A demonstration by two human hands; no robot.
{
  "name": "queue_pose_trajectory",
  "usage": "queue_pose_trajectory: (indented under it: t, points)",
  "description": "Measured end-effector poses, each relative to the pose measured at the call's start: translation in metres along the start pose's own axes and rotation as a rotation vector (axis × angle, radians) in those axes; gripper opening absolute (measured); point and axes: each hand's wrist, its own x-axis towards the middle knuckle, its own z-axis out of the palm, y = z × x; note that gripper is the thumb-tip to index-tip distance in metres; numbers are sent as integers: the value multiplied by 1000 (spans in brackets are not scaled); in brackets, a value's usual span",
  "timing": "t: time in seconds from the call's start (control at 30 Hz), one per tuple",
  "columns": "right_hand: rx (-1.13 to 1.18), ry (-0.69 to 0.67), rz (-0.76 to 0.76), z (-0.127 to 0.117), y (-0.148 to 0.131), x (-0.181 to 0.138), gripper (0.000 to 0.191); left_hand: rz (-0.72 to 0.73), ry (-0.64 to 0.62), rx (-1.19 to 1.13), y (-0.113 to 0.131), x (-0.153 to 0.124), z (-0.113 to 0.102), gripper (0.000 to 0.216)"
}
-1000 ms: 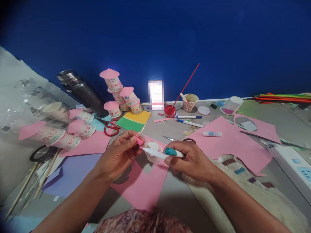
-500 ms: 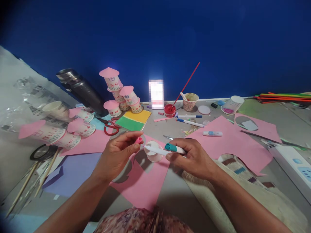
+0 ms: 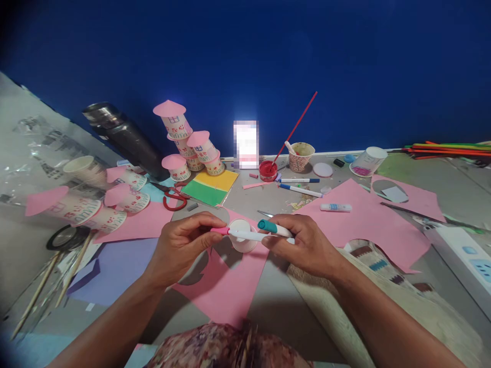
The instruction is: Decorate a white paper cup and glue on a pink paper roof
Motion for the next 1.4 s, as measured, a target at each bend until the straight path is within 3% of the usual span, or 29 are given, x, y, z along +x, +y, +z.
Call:
queue_pose_trajectory:
  t: [0.3,0.57,0.63,0.73,0.83,0.9,1.0,1.1,1.2,1.3,1.4]
  points:
    - [5,65,-66,5,-3,2,17,47,-93,-64,-7,-6,16,6]
    - [-27,68,-78,9,-4,-1,14,42,-61,3,-8,-6,18,8]
    - [-61,80,-66,-1,-3,0,16,42,6,69,-7,-3,14,13]
    - [-150,188,30,-27,8,3,20,52,115,201,-10,1,7,42]
    - [-290,284,171,-54,32,10,24,40,-9,321,-21,1,4,65]
    - [-368,201,241,-65,49,14,30,60,-114,370,-30,-1,4,71]
    - [-579,101,274,-68,65,19,30,164,-124,426,-37,-3,6,63]
    - [-794,204,164,-58,61,19,27,280,-87,483,-29,-1,5,44]
    - [-818,178,125,-37,41,13,33,406,-91,572,-12,1,8,38]
    - [-725,-41,-11,-15,16,4,28,601,-142,725,4,4,19,40]
    - [-630,-88,-131,0,-1,-5,31,738,-208,884,11,5,31,19]
